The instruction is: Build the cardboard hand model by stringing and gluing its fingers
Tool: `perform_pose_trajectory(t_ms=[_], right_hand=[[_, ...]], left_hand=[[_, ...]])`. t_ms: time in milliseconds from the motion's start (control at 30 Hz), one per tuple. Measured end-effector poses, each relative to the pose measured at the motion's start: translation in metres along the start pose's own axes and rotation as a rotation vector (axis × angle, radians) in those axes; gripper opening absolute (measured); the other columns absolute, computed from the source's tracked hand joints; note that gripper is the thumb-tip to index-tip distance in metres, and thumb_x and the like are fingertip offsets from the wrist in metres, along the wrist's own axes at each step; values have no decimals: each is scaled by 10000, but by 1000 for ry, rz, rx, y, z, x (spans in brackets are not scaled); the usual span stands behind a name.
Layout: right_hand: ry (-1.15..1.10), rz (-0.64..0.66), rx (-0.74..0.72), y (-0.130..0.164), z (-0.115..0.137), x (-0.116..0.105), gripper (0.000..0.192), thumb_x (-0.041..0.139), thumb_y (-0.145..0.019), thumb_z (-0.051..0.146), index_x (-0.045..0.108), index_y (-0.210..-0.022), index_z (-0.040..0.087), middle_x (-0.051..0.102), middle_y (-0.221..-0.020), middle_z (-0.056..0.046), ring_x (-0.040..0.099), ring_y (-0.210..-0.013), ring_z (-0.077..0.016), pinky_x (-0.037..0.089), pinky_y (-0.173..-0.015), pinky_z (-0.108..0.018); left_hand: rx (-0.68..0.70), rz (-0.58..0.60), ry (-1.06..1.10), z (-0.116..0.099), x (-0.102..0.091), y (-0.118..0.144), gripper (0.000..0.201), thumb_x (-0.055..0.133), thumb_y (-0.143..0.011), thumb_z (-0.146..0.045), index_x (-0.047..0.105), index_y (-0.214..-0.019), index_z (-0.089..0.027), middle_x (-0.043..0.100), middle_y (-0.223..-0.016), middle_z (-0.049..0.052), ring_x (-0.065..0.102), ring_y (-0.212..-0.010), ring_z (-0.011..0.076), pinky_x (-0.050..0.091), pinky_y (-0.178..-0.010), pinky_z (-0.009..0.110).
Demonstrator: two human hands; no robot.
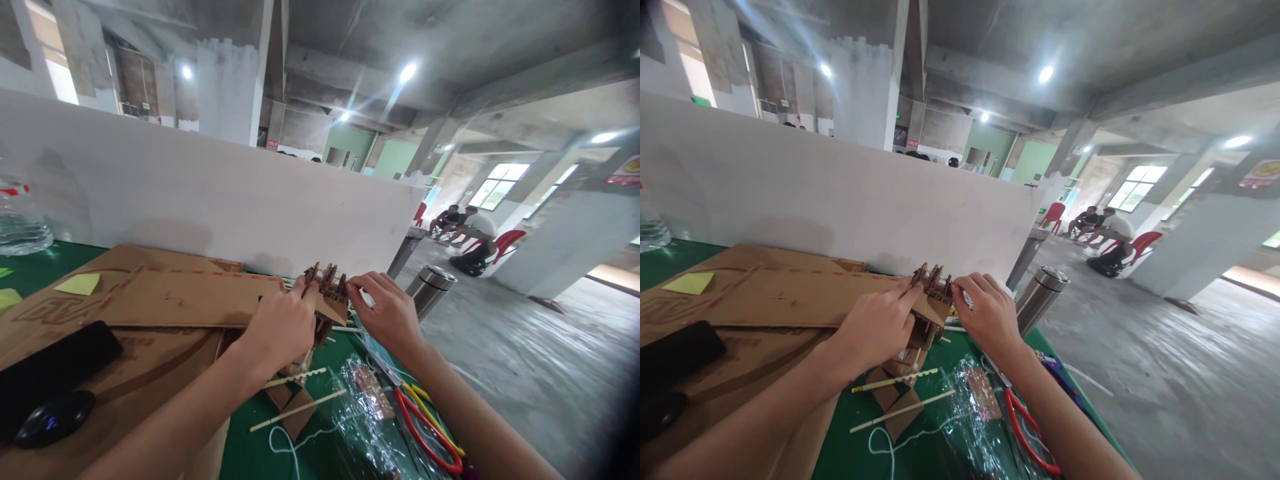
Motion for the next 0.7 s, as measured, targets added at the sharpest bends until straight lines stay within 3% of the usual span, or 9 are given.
perform_pose_trajectory(t_ms=[233, 367, 467, 700], right_hand=[[-28, 26, 3, 0, 0, 0, 261, 444, -993, 299, 652, -872, 198, 682, -822, -44, 606, -816, -196, 432, -736, -296], [-145, 127, 186, 6, -8, 6, 288, 409, -981, 392, 618, -934, 199, 674, -887, -63, 607, -832, -205, 440, -748, -303], [-138, 209, 312, 24, -20, 20, 314, 304, -993, 342, 573, -983, 179, 677, -916, -91, 620, -806, -206, 435, -728, -304], [-113, 678, 322, 84, -22, 68, 152, 479, -901, 181, 591, -800, 199, 701, -753, -42, 639, -679, -190, 329, -595, -270]], left_hand=[[-7, 0, 26, -2, -4, 2, 521, 466, -887, -174, 507, -1397, -79, 584, -1393, 199, 721, -972, 306, 598, -738, 412], [-4, -9, 39, -1, -3, 3, 504, 470, -900, -212, 520, -1387, -88, 599, -1373, 199, 728, -925, 313, 594, -702, 428], [0, -5, 44, 0, -3, 3, 485, 468, -908, -219, 533, -1372, -95, 586, -1385, 210, 733, -894, 309, 586, -684, 429], [7, -11, 51, 1, -4, 3, 476, 484, -899, -205, 539, -1359, -97, 611, -1348, 204, 728, -904, 297, 579, -689, 411]])
Point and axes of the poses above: each hand's wrist, its own y-axis away from the middle knuckle, its own x-axis out of the palm, z = x × y, the point moved 1 cm from there along -y, towards the middle knuckle
